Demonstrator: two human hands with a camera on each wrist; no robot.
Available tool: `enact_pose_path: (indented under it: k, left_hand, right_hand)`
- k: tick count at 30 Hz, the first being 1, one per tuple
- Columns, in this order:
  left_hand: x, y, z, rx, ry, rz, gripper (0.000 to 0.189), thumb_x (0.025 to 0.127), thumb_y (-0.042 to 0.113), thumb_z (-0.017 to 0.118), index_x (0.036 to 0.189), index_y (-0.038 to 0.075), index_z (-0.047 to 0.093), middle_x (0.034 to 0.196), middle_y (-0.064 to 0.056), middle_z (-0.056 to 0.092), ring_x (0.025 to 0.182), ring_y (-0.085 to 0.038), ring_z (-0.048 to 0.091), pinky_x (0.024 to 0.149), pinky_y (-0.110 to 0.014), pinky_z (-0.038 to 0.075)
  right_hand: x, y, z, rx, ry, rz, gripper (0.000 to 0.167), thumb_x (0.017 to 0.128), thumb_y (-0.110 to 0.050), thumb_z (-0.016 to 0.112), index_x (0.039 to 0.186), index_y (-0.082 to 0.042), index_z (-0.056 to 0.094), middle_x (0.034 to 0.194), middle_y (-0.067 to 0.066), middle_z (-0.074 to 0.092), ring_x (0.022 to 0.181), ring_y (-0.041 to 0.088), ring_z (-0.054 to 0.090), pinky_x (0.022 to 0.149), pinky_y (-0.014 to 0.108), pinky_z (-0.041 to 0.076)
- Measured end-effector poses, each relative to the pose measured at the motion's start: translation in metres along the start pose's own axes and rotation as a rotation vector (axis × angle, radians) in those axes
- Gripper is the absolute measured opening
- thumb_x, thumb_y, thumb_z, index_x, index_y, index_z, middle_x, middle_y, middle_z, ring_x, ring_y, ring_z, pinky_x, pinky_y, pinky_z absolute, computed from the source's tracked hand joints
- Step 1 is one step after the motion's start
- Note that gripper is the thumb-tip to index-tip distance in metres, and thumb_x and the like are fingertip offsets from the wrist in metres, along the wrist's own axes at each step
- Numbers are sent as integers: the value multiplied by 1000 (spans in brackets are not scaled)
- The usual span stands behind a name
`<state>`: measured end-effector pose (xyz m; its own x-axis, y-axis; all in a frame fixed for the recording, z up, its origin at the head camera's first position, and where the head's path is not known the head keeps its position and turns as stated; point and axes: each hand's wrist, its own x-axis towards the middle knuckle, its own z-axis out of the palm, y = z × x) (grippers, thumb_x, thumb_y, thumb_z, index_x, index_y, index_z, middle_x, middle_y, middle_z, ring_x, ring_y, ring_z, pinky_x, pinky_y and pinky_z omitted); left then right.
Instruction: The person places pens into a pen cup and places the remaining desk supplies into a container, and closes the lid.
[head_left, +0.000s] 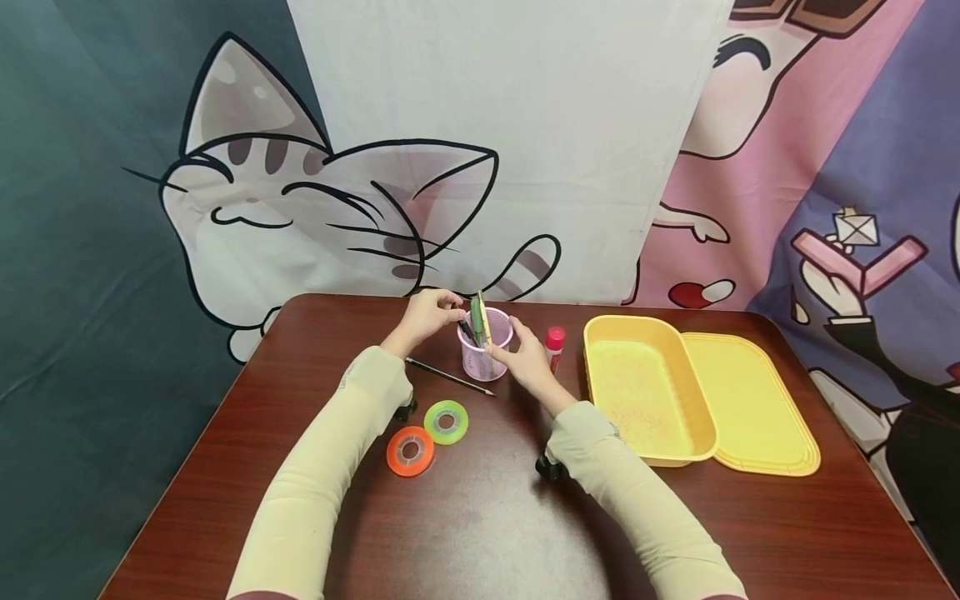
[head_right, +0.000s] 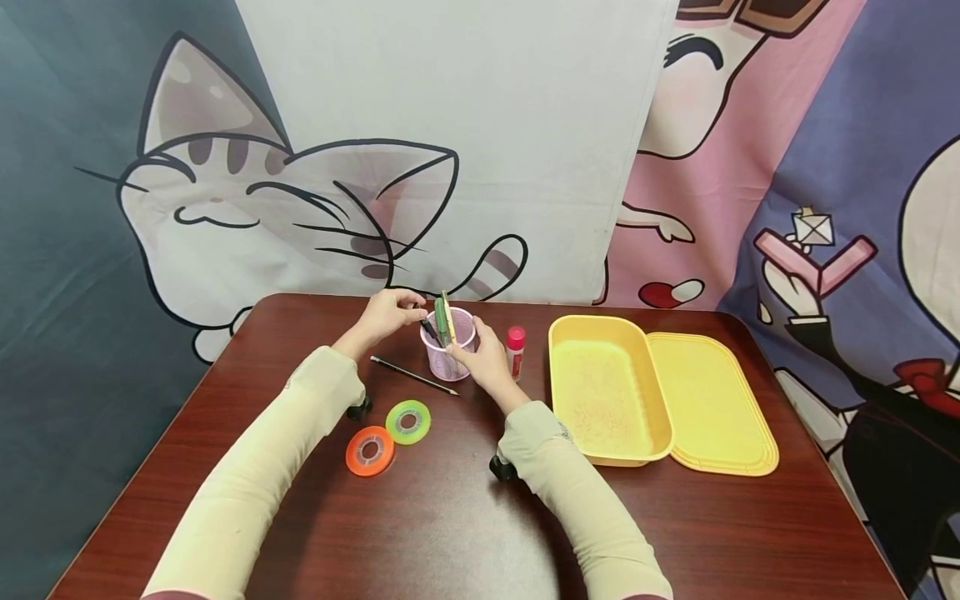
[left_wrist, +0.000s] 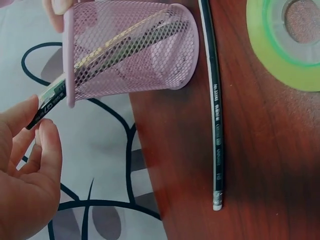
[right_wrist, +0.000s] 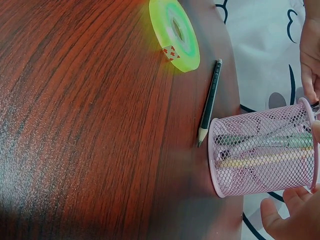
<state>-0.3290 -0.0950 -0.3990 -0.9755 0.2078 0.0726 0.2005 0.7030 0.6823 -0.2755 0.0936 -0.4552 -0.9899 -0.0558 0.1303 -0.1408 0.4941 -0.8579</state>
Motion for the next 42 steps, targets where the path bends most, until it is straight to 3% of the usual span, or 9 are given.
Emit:
enact_pose_path:
  k: [8, 14, 20, 32, 42]
  left_hand:
    - [-2, -4, 5, -44, 34, -23, 31, 78, 24, 66, 105, 8, 62, 96, -11, 61, 90, -21, 54, 74, -32, 45]
    - [-5, -7, 0, -128, 23, -31, 40, 78, 26, 66, 113, 7, 57, 105, -13, 61, 100, -24, 55, 84, -37, 45]
    - [-11, -16, -6, -208, 8, -35, 43, 78, 27, 66, 115, 8, 56, 106, -13, 61, 100, -24, 55, 83, -38, 45]
    - [-25, -51, -10, -201, -37, -57, 38, 81, 23, 64, 114, 8, 55, 111, -16, 58, 100, -26, 55, 85, -39, 44]
    - [-37, -85, -4, -109, -92, -86, 38, 83, 20, 61, 118, 6, 55, 118, -14, 55, 109, -27, 49, 88, -42, 42]
  right_hand:
    - [0, 0, 0, 4, -2, -1, 73, 75, -25, 69, 134, 1, 34, 136, 17, 39, 127, 27, 34, 104, 40, 27]
    - [-1, -1, -1, -10, 1, -8, 75, 74, -27, 69, 134, 0, 33, 136, 17, 39, 127, 28, 35, 104, 40, 27]
    - [-1, -1, -1, 9, 9, -25, 74, 74, -24, 69, 133, 3, 34, 135, 18, 39, 126, 29, 35, 104, 41, 27]
    - [0, 0, 0, 51, -17, -8, 74, 75, -22, 68, 134, 2, 31, 137, 19, 36, 129, 27, 31, 106, 40, 25]
    - [0, 2, 0, 18, -7, -10, 74, 75, -26, 68, 134, 2, 33, 136, 17, 38, 128, 27, 33, 105, 39, 27]
